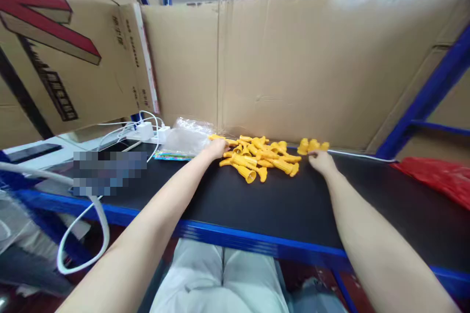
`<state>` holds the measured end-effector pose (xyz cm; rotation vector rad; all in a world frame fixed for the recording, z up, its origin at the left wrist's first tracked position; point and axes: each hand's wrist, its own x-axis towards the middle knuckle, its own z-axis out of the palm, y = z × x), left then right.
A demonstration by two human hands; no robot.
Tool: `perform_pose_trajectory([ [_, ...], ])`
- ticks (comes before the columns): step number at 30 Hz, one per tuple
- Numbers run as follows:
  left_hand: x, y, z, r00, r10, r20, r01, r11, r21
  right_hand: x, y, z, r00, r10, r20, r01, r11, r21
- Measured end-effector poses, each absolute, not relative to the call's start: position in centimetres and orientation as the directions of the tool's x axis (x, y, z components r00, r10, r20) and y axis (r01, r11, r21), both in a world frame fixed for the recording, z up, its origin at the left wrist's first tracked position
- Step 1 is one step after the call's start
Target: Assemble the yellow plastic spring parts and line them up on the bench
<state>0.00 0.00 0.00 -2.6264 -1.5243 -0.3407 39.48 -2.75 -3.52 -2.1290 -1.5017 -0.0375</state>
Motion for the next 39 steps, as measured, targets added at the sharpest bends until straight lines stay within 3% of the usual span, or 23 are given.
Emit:
perform_pose_trajectory([
  [6,0.0,0.5,0.1,0.422,0.836,0.35,0.857,-0.494,0.145,37.0,-2.6,-1.4,0.235,0.862,0.449,0.921,-0.05,-0.386],
  [10,0.1,0.2,0.4,0.365,0.831,0.419,0.838,-0.49,0.241,34.3,-2.5,-0.1,0.162,0.928,0.336,0.92,-0.019,-0.392],
  [15,0.3,-1.3,0.4,0.287,0.792,0.538,0.765,-0.528,0.369,31.8,-2.5,-0.2,0.156,0.961,0.226,0.955,-0.088,-0.284],
  [22,0.4,-2.3,0.2,0.392,0.657,0.644,0.716,-0.658,0.235,31.1,-2.6,0.0,0.257,0.931,0.26,0.947,-0.188,-0.262],
  [26,1.0,-3.1,0.8,0.447,0.579,0.682,0.683,-0.713,0.158,30.3,-3.4,1.6,0.32,0.841,0.435,0.903,-0.132,-0.41],
  [30,1.5,-4.1,1.2,0.443,0.529,0.724,0.655,-0.742,0.141,27.6,-4.1,3.2,0.294,0.737,0.609,0.767,0.199,-0.61],
  [34,1.8,-5.1,1.4,0.458,0.517,0.723,0.591,-0.785,0.187,23.8,-5.2,4.2,0.13,0.788,0.602,0.406,0.511,-0.757],
  [36,2.0,-5.5,1.5,0.469,0.525,0.71,0.561,-0.798,0.219,22.2,-6.1,4.4,0.002,0.812,0.584,0.266,0.563,-0.783],
  [39,2.1,-5.9,1.7,0.485,0.534,0.692,0.529,-0.81,0.254,20.7,-7.2,4.6,-0.101,0.824,0.558,0.187,0.566,-0.803],
])
